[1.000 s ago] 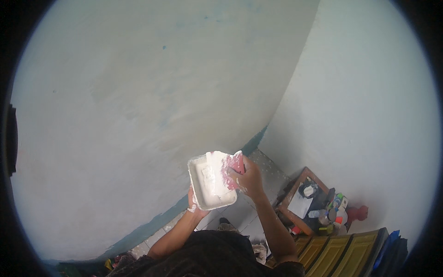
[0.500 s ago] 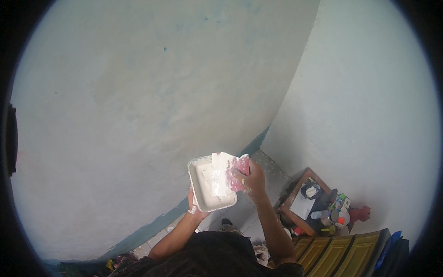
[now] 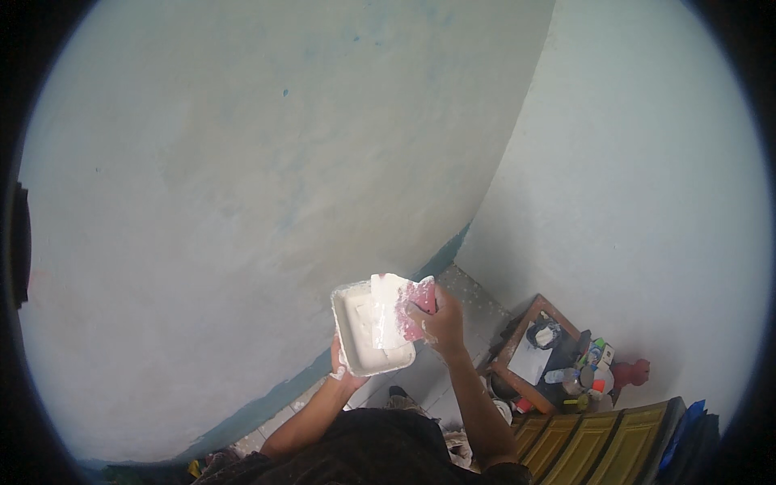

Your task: The person applies white wall filler to a wall using a small putty knife and a container. They repeatedly scoop filler from the container and spread it in smooth strokes across the wall surface.

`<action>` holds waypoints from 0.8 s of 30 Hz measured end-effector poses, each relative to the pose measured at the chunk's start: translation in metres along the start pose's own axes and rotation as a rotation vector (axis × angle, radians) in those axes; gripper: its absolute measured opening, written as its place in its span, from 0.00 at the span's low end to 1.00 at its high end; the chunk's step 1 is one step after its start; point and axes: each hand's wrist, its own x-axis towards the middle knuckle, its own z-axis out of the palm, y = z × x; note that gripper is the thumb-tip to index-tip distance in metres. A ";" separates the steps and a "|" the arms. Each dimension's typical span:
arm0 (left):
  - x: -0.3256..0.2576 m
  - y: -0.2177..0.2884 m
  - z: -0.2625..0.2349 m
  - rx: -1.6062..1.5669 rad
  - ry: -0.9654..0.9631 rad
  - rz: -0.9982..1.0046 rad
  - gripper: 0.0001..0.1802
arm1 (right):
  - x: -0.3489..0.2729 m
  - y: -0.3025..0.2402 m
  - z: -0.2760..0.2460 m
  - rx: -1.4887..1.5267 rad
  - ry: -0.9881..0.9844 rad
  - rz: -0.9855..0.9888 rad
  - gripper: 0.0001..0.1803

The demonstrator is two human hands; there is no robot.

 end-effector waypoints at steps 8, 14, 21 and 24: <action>-0.001 0.001 0.008 -0.016 -0.015 -0.001 0.33 | 0.001 -0.001 -0.002 0.125 -0.041 0.096 0.08; -0.001 0.002 -0.001 0.064 0.093 0.026 0.33 | -0.004 0.038 -0.002 0.826 -0.079 0.242 0.19; 0.006 -0.008 -0.002 0.082 0.083 0.049 0.32 | 0.001 0.002 -0.004 1.170 -0.149 0.377 0.17; 0.006 -0.019 0.021 0.138 0.074 0.073 0.31 | -0.001 -0.011 -0.018 1.074 -0.226 0.325 0.16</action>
